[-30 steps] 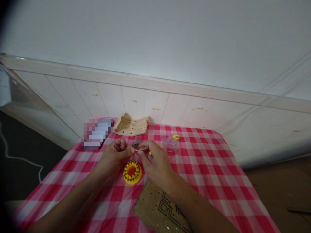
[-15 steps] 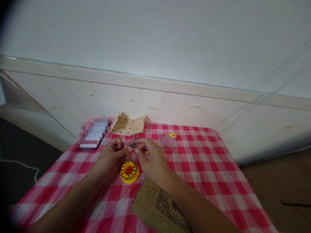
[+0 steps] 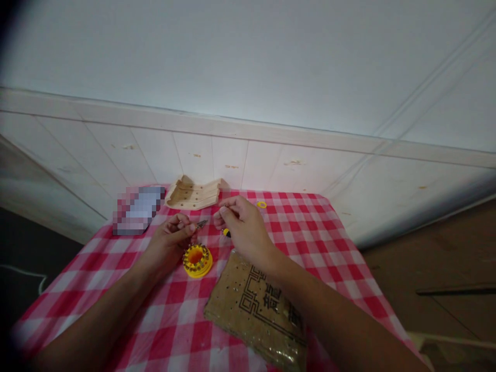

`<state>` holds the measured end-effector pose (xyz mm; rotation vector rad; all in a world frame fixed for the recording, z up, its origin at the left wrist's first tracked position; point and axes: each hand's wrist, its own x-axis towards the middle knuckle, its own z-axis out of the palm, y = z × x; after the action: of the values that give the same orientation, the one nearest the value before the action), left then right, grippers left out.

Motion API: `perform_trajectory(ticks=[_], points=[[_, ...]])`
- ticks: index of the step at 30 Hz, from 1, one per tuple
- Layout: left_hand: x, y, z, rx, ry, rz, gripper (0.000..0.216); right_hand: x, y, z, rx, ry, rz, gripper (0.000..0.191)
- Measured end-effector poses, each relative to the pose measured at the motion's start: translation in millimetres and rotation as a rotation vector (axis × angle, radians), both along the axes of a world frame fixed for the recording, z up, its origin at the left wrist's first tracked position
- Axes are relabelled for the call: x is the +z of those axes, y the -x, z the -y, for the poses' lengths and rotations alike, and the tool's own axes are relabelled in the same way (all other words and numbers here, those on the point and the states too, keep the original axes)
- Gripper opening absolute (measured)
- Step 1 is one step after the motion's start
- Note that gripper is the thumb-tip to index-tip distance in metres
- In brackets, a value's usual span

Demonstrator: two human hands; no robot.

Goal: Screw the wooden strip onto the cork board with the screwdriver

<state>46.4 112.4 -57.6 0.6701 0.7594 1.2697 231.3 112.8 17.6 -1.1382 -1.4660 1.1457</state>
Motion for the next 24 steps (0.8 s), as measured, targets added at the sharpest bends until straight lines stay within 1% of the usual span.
perform_trajectory(ticks=[3, 5, 9, 11, 13, 16, 20, 22, 24], points=[[1.7, 0, 0, 0.013, 0.003, 0.014, 0.034, -0.4, -2, 19, -0.005, -0.057, 0.129, 0.008], [3.2, -1, 0, 0.025, 0.010, 0.020, 0.035, -6.6, -3, 35, -0.013, -0.071, 0.201, 0.009], [3.3, -2, -1, 0.049, 0.009, 0.028, 0.037, -28.1, -1, 58, 0.006, -0.044, 0.189, 0.011], [1.3, -2, -2, 0.053, -0.001, 0.033, 0.036, -37.7, 1, 62, -0.003, -0.045, 0.162, 0.009], [-0.9, -1, -2, 0.053, -0.011, 0.034, 0.034, -42.9, 3, 63, -0.005, -0.027, 0.132, 0.007], [-2.2, -1, -3, 0.052, -0.017, 0.042, 0.034, -43.7, 6, 64, 0.005, -0.016, 0.120, 0.009], [-0.8, -2, -3, 0.060, -0.011, 0.049, 0.036, -41.0, 7, 67, -0.031, -0.047, 0.129, 0.010], [-0.3, -2, -3, 0.066, -0.009, 0.054, 0.036, -39.4, 7, 68, -0.036, -0.086, 0.169, 0.011], [-0.6, -2, -3, 0.069, -0.011, 0.061, 0.035, -37.7, 7, 68, -0.009, -0.140, 0.247, 0.009]])
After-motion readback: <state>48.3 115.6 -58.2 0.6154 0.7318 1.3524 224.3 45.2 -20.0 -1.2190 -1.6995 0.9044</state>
